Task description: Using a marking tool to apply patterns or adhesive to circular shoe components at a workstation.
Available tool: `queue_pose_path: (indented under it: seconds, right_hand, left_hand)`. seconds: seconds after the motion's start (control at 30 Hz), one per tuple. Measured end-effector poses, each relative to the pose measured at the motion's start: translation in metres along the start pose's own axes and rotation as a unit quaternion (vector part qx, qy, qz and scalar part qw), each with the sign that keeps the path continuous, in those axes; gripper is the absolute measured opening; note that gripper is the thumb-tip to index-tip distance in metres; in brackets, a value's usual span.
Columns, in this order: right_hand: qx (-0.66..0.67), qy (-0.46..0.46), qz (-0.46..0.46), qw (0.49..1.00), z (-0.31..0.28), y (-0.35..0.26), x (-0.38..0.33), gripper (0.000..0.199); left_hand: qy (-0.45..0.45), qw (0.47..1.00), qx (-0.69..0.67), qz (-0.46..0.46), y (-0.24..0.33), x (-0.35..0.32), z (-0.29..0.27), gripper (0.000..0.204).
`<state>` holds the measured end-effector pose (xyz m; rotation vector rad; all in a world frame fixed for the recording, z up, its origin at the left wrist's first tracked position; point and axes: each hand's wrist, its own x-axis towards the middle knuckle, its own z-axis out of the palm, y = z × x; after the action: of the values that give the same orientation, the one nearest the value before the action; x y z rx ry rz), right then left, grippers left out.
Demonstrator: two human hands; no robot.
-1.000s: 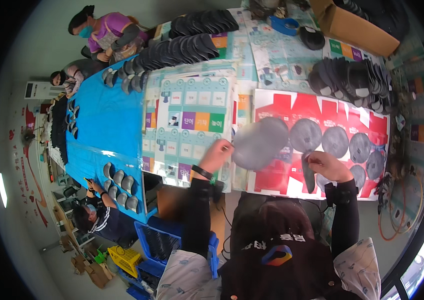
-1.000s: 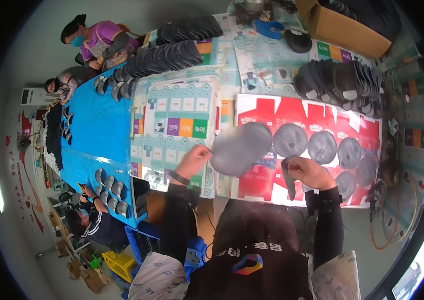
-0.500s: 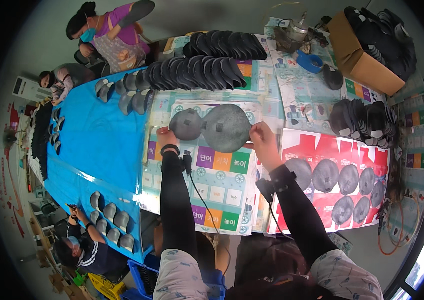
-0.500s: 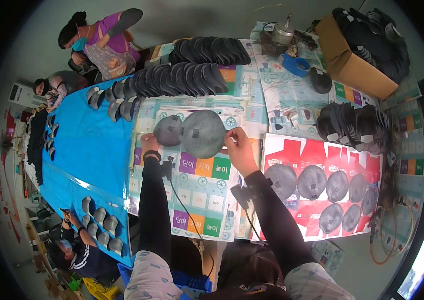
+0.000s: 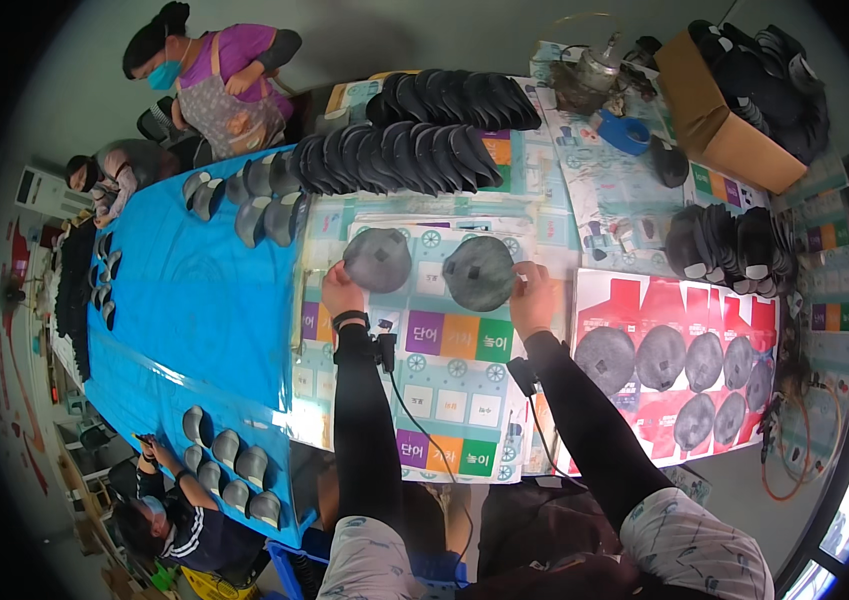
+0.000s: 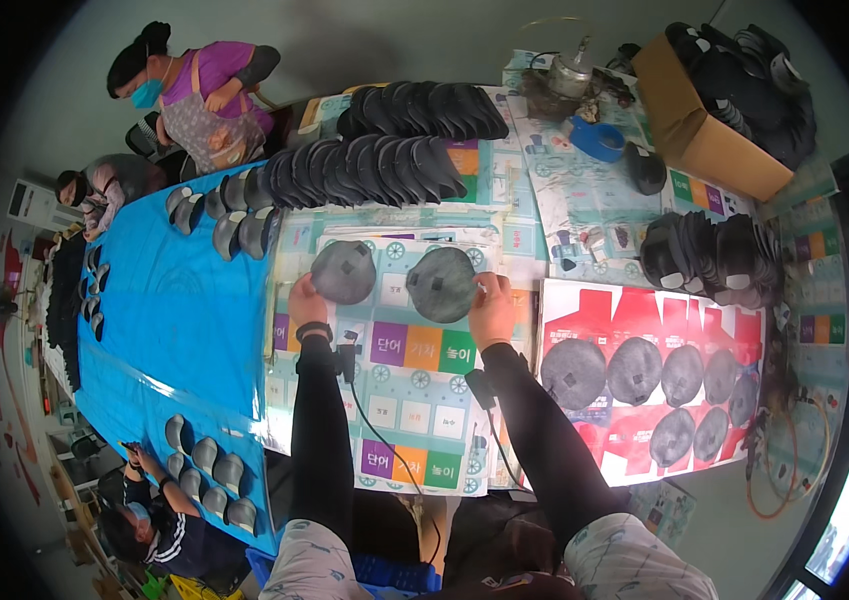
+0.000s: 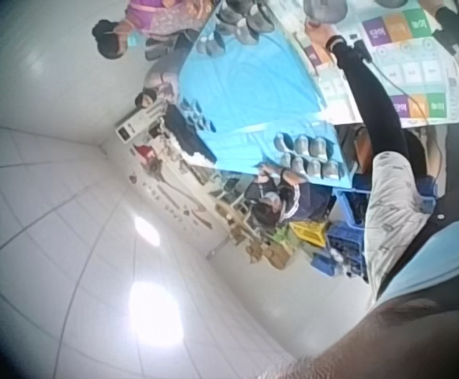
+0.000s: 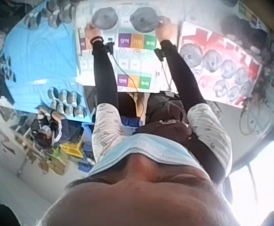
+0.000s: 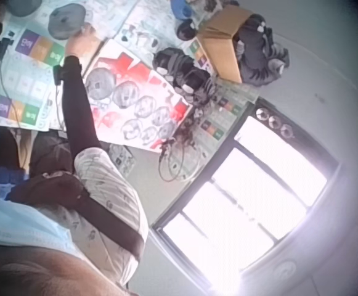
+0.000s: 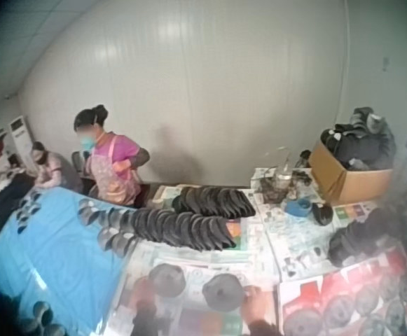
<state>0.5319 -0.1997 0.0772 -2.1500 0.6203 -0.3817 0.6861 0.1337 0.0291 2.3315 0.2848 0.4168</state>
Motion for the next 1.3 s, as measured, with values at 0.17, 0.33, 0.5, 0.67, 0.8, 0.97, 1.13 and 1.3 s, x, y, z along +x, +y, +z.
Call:
queue_pose_path:
  seconds: [0.17,0.33,0.5,0.67,0.8,0.97,1.13,1.3]
  right_hand:
    - [-0.067,-0.012,-0.013,0.998,-0.002,0.002,0.001,0.011]
    - [-0.165,-0.09,-0.121,0.975,-0.026,0.002,-0.004,0.035]
    - [0.041,-0.034,-0.098,0.994,-0.132,0.02,-0.039,0.046]
    - [-0.121,-0.022,0.051,0.991,-0.307,0.125,-0.04,0.025]
    - [-0.167,-0.047,-0.016,0.985,-0.357,0.199,-0.013,0.014]
    - [-0.217,-0.077,-0.054,0.972,-0.332,0.231,0.013,0.012]
    - [-0.245,-0.149,-0.043,0.957,-0.322,0.227,0.021,0.013]
    - [-0.277,-0.18,-0.037,0.943,-0.324,0.223,0.025,0.016]
  left_hand:
    - [0.007,0.997,-0.037,-0.063,-0.037,-0.006,0.025,0.047]
    - [-0.145,0.929,0.337,0.058,-0.059,-0.018,0.005,0.041]
    - [-0.017,0.998,-0.067,0.011,0.032,-0.158,-0.009,0.042]
    - [-0.174,0.974,-0.047,0.134,0.16,-0.321,0.011,0.037]
    - [-0.212,0.961,0.037,0.171,0.23,-0.387,0.045,0.035]
    - [-0.213,0.96,0.108,0.146,0.262,-0.407,0.07,0.033]
    - [-0.193,0.954,0.159,0.163,0.276,-0.4,0.079,0.03]
    - [-0.2,0.945,0.208,0.156,0.287,-0.397,0.085,0.031]
